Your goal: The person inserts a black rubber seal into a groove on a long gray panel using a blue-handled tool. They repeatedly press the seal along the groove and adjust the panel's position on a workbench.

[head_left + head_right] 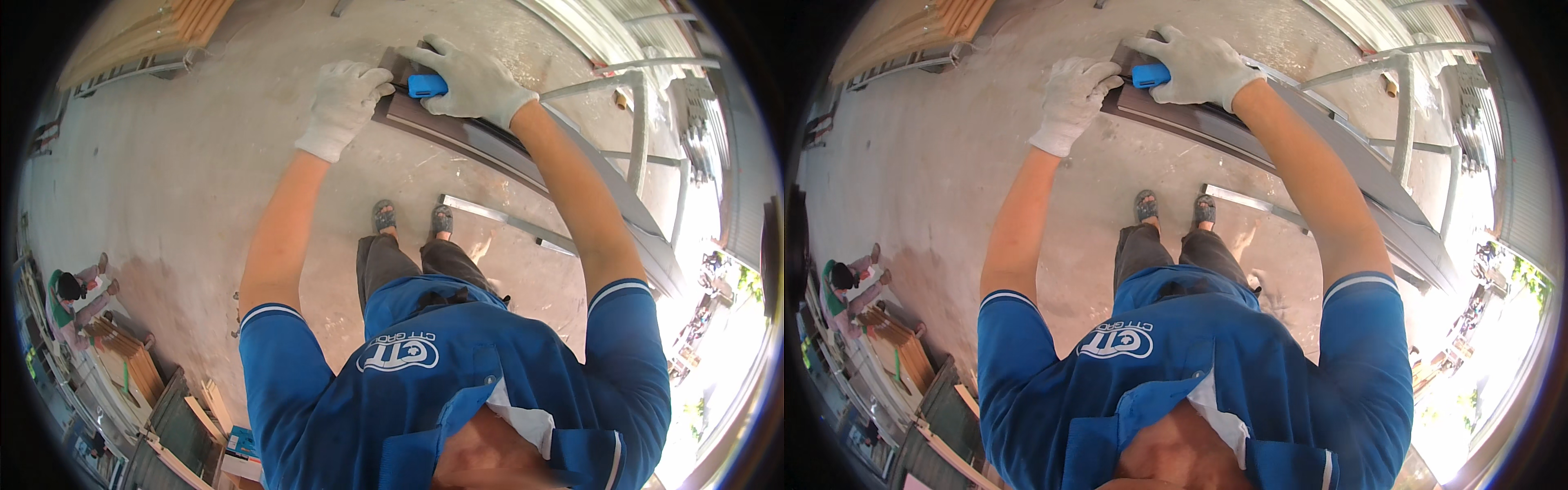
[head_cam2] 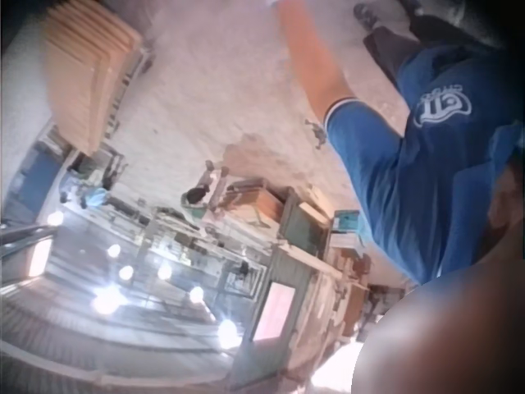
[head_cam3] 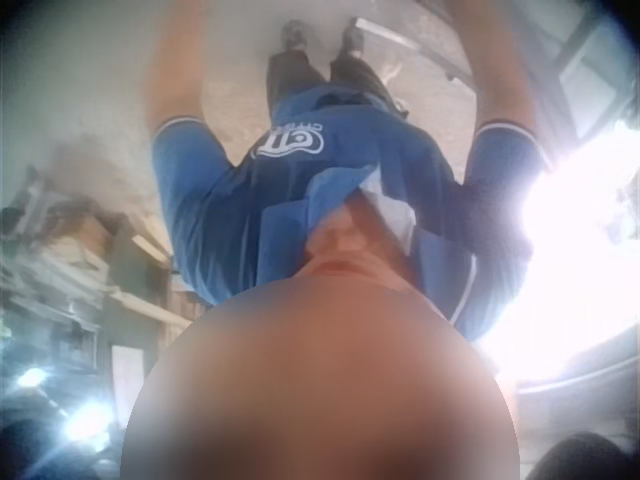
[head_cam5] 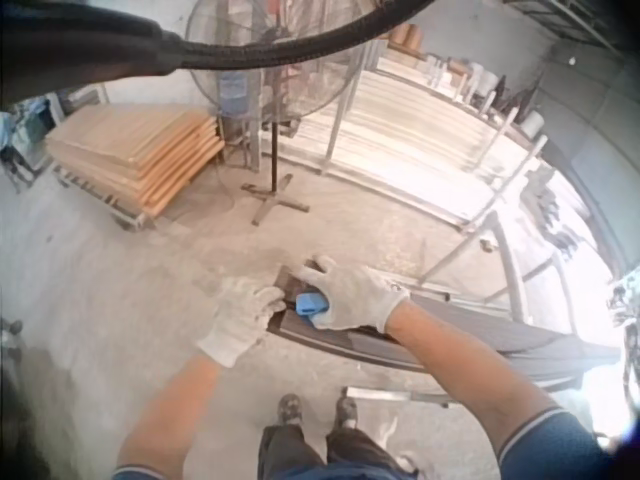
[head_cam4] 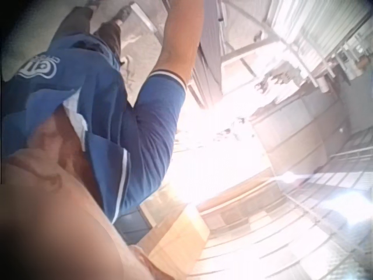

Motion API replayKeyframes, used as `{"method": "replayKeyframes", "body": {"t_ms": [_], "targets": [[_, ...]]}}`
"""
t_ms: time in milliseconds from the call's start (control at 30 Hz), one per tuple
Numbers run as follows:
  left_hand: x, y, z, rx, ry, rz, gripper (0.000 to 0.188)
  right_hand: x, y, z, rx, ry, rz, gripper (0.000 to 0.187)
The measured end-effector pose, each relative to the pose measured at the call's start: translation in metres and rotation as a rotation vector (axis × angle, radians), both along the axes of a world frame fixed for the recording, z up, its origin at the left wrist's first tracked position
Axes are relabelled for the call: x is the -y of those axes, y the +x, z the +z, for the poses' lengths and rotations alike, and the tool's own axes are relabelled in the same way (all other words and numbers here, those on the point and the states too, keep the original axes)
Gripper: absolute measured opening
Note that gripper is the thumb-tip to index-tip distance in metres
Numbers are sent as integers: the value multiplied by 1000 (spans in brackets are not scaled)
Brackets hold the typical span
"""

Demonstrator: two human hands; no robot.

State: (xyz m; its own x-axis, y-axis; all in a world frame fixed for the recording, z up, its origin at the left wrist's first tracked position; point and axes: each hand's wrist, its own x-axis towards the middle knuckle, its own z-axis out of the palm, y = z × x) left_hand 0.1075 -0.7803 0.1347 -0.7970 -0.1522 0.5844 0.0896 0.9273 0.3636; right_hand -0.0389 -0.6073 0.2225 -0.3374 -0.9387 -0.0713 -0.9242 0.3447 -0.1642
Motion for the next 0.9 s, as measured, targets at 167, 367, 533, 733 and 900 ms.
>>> {"method": "replayKeyframes", "body": {"t_ms": [167, 367, 533, 733, 900], "targets": [[-2, 2, -2, 79, 2, 22, 19, 11, -1, 2, -46, 176, -4, 67], [-3, 3, -4, 38, 30, 25, 19, 11, 5, -2, -89, 110, 4, 59], [-4, 2, -4, 28, 48, 31, 18, 17, 13, -6, -127, 162, -52, 57], [-7, 1, -2, 32, 107, 36, 15, 12, 17, -1, -69, 119, -117, 58], [-7, 2, -1, -13, 77, 13, 17, -5, 24, -10, -34, -44, -198, 61]]}}
